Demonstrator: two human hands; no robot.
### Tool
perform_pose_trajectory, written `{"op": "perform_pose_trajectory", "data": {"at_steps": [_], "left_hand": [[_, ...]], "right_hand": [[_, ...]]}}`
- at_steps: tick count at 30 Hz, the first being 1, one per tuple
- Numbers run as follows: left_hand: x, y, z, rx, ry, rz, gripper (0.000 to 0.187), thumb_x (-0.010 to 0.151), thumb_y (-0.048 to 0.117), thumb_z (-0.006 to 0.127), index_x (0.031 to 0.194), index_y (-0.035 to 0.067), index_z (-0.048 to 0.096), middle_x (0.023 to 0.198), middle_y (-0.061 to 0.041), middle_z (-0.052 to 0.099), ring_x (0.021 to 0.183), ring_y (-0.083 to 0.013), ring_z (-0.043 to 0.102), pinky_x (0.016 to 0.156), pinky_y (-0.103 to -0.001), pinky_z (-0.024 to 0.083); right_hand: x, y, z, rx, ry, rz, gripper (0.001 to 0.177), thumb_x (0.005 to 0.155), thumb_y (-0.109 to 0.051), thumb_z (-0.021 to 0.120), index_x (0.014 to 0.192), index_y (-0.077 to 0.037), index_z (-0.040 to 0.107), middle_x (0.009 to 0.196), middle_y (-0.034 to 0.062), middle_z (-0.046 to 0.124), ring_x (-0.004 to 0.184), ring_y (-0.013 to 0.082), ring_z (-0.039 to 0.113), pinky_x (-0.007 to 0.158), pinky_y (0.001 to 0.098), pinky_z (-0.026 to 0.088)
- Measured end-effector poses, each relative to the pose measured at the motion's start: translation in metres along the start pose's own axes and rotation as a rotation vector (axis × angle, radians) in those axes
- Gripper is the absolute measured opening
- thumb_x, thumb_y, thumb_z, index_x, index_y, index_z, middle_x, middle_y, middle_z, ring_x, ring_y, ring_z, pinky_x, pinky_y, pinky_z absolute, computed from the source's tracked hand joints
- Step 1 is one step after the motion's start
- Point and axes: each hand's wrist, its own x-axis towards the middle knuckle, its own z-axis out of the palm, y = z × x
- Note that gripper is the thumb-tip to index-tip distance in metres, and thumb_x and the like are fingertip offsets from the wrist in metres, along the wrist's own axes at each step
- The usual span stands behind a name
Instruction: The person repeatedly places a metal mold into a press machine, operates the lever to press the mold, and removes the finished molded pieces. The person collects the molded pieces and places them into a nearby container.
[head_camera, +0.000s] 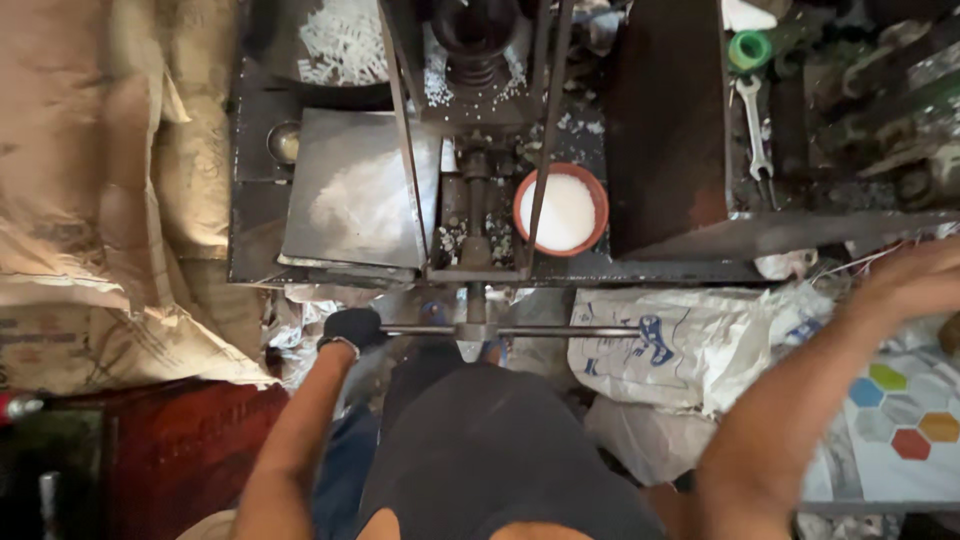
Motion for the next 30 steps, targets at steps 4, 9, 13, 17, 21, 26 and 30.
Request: {"op": "perform_pose_trajectory", "data": {"at_steps": [4,9,13,17,21,26,30], "left_hand": [[-0.003,0.008,-0.007,0.012,-0.032,-0.025,0.048,0.081,0.061,0.071,0.094,0.016,0.080,0.101,-0.014,0.076,0.096,-0.0338,0.075,0.084,-0.047,0.059],[-0.013,0.011,-0.032,0.027,-0.011,0.141,0.032,0.079,0.045,0.067,0.090,0.019,0.081,0.095,-0.014,0.076,0.092,-0.0346,0.075,0.080,-0.048,0.059],[-0.023,0.017,-0.049,-0.003,-0.065,0.180,0.030,0.078,0.045,0.066,0.089,0.020,0.081,0.094,-0.014,0.077,0.090,-0.0350,0.074,0.080,-0.049,0.059],[-0.033,0.019,-0.073,-0.084,-0.102,0.247,0.031,0.075,0.048,0.069,0.090,0.023,0.080,0.093,-0.014,0.076,0.090,-0.0353,0.073,0.081,-0.050,0.058],[-0.034,0.013,-0.073,-0.205,-0.059,0.344,0.034,0.076,0.048,0.067,0.091,0.021,0.080,0.092,-0.016,0.075,0.084,-0.0373,0.073,0.076,-0.051,0.057],[0.008,0.013,-0.023,-0.167,-0.063,0.406,0.037,0.088,0.046,0.059,0.085,0.015,0.080,0.087,-0.017,0.077,0.081,-0.0377,0.073,0.075,-0.053,0.056],[0.056,0.026,0.032,-0.095,-0.134,0.346,0.037,0.086,0.045,0.060,0.095,0.014,0.078,0.101,-0.016,0.076,0.094,-0.0356,0.072,0.083,-0.054,0.055]], "right_hand": [[-0.152,-0.051,-0.003,0.078,0.119,0.068,0.038,0.115,-0.026,0.056,0.111,0.009,0.071,0.101,0.0240,0.076,0.087,0.0309,0.071,0.077,0.0397,0.056],[-0.298,-0.065,-0.008,0.825,-0.462,1.254,0.038,0.107,-0.034,0.057,0.082,-0.008,0.069,0.069,0.0039,0.069,0.061,0.0199,0.065,0.058,0.0326,0.053],[-0.323,-0.048,0.002,1.133,-0.248,1.737,0.046,0.110,-0.044,0.050,0.071,-0.020,0.047,0.057,-0.0046,0.045,0.048,0.0120,0.042,0.045,0.0265,0.039],[-0.320,-0.046,0.003,1.208,-0.197,1.765,0.051,0.104,-0.050,0.044,0.063,-0.020,0.038,0.050,-0.0052,0.036,0.041,0.0117,0.034,0.040,0.0257,0.032],[-0.324,-0.058,-0.014,1.403,-0.218,1.825,0.053,0.110,-0.045,0.048,0.064,-0.022,0.034,0.053,-0.0063,0.035,0.044,0.0103,0.033,0.042,0.0237,0.032],[-0.302,-0.101,-0.038,1.317,-0.189,1.478,0.053,0.110,-0.042,0.051,0.064,-0.022,0.034,0.053,-0.0055,0.032,0.045,0.0114,0.028,0.044,0.0278,0.025],[-0.268,-0.192,-0.090,1.229,-0.175,1.362,0.053,0.112,-0.042,0.052,0.066,-0.020,0.036,0.056,-0.0040,0.033,0.050,0.0128,0.029,0.051,0.0302,0.026]]}}
